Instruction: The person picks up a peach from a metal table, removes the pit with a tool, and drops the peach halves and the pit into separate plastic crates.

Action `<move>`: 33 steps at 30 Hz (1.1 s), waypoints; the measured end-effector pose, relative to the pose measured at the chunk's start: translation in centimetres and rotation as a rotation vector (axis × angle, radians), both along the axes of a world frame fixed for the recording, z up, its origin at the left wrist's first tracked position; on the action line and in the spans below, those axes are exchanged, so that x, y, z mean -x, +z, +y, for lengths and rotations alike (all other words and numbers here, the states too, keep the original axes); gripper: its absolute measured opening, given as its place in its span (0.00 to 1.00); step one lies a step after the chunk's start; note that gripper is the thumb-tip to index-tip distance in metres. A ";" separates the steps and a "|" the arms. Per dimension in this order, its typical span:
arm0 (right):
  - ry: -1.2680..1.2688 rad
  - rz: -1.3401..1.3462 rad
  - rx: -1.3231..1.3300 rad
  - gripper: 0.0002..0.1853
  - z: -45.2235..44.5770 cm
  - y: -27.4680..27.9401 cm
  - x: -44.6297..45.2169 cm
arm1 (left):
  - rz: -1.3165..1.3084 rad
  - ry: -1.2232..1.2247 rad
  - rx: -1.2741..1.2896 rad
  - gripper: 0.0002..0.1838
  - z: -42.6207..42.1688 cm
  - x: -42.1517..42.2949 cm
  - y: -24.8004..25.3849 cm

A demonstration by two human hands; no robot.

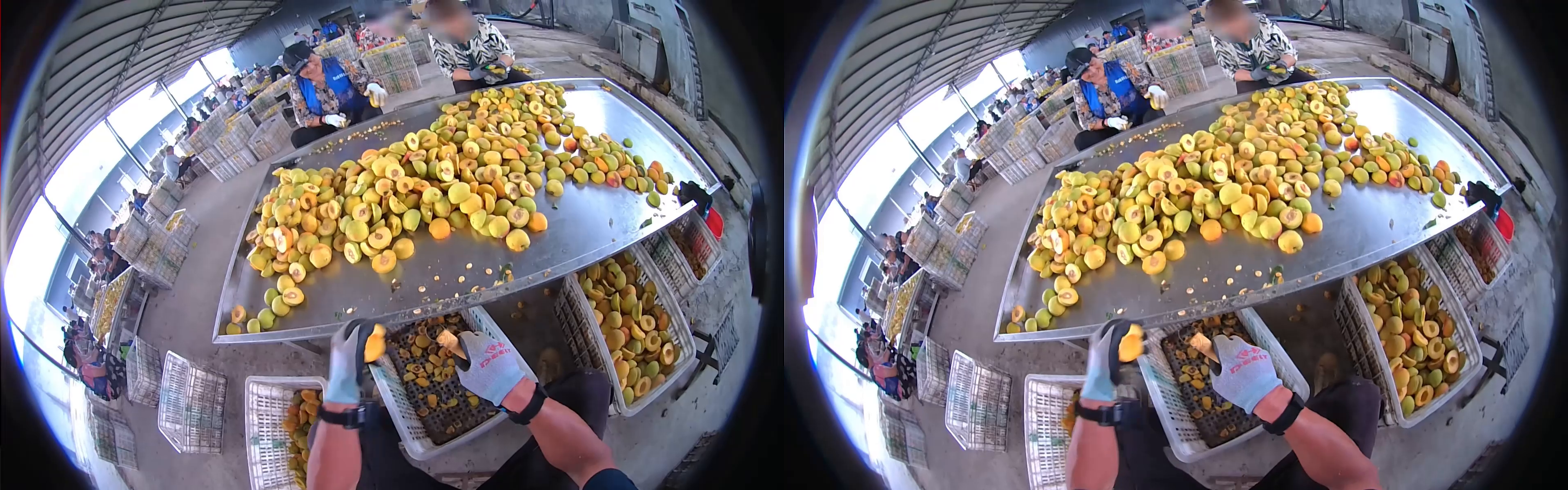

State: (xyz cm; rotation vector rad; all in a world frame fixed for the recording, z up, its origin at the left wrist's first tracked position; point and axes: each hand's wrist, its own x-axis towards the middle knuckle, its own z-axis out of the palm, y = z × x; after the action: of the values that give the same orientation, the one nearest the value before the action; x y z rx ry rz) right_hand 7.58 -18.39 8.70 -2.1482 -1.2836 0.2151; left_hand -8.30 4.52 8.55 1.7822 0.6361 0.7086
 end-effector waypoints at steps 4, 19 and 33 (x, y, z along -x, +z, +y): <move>-0.007 0.032 -0.027 0.10 -0.7 1.1 -0.9 | 1.200 0.208 -0.680 0.31 2.6 5.9 5.3; -0.066 0.069 0.072 0.07 -2.7 3.5 -3.4 | 0.923 0.287 -0.426 0.32 16.9 -13.2 -5.8; -0.040 0.092 0.099 0.10 -2.4 2.3 -3.2 | 0.701 -0.203 0.358 0.17 12.7 -17.4 -5.6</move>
State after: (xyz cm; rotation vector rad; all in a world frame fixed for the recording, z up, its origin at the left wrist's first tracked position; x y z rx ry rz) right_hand 10.78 -20.79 10.98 -2.2180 -1.1991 0.3639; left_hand 9.12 17.26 2.92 1.7021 0.9543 -0.1906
